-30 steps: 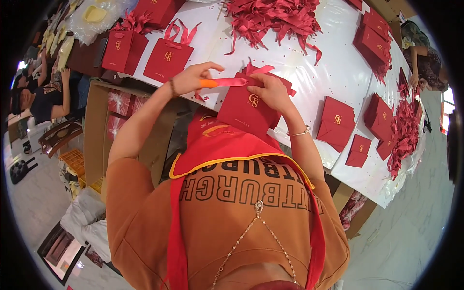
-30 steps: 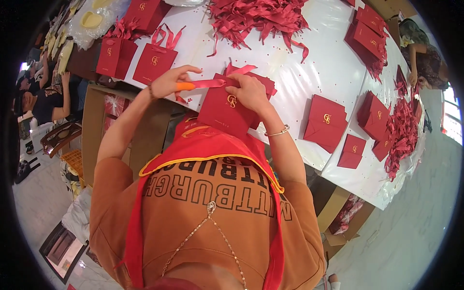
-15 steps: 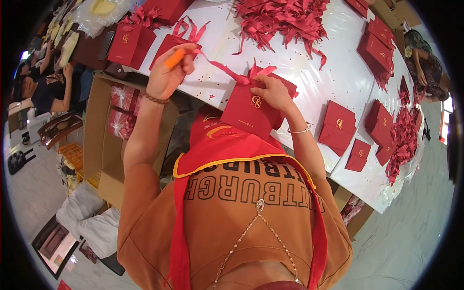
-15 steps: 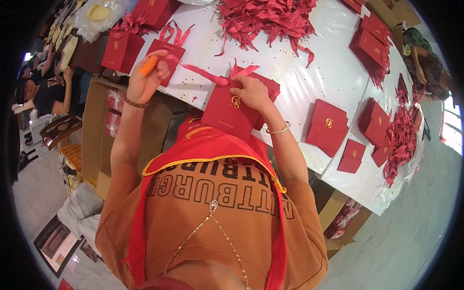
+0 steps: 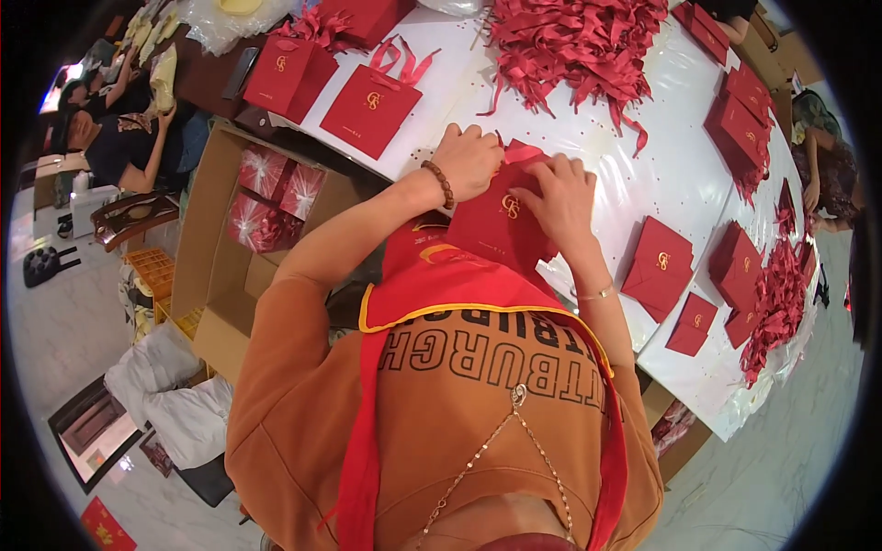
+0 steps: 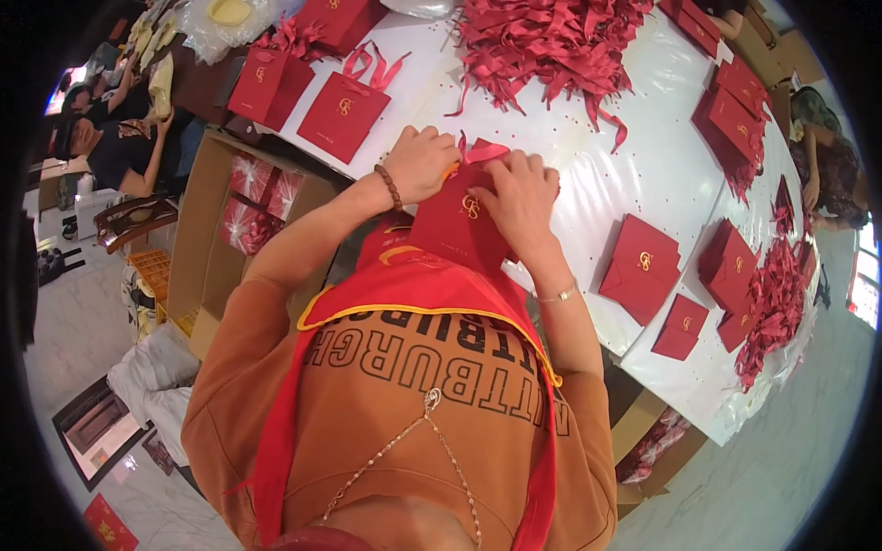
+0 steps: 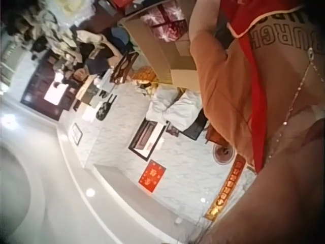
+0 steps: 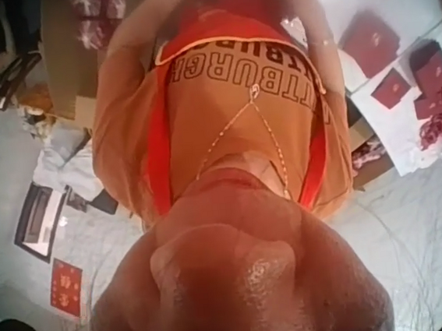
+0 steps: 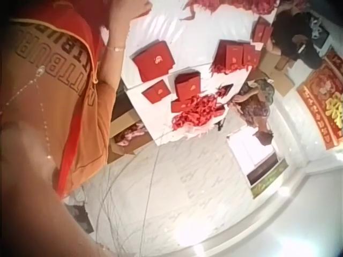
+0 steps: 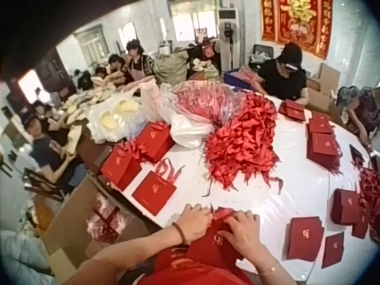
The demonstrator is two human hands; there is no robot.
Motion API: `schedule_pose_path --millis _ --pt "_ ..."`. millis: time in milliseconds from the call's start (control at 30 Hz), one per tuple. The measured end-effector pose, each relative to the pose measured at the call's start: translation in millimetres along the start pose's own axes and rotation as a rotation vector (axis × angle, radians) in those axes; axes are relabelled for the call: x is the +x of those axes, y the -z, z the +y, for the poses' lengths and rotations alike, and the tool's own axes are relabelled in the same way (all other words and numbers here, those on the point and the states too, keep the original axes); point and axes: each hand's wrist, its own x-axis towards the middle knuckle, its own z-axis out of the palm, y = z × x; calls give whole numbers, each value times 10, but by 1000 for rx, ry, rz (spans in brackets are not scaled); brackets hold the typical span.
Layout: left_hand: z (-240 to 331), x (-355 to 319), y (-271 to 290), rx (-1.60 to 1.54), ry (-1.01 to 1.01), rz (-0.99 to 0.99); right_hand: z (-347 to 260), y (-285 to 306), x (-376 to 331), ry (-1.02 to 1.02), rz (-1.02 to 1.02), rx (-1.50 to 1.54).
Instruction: Tying red ribbons onto small red gift boxes or envelopes.
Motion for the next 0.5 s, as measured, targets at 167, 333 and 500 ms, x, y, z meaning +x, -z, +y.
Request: schedule_pose_path --millis 167,333,500 --pt "-56 -25 33 -133 -60 -8 84 3 -231 -182 23 170" --pt "-390 101 -19 -594 -100 354 139 -92 -165 -298 49 399" --pt "-225 39 433 -771 364 227 176 -113 -172 -194 78 138"
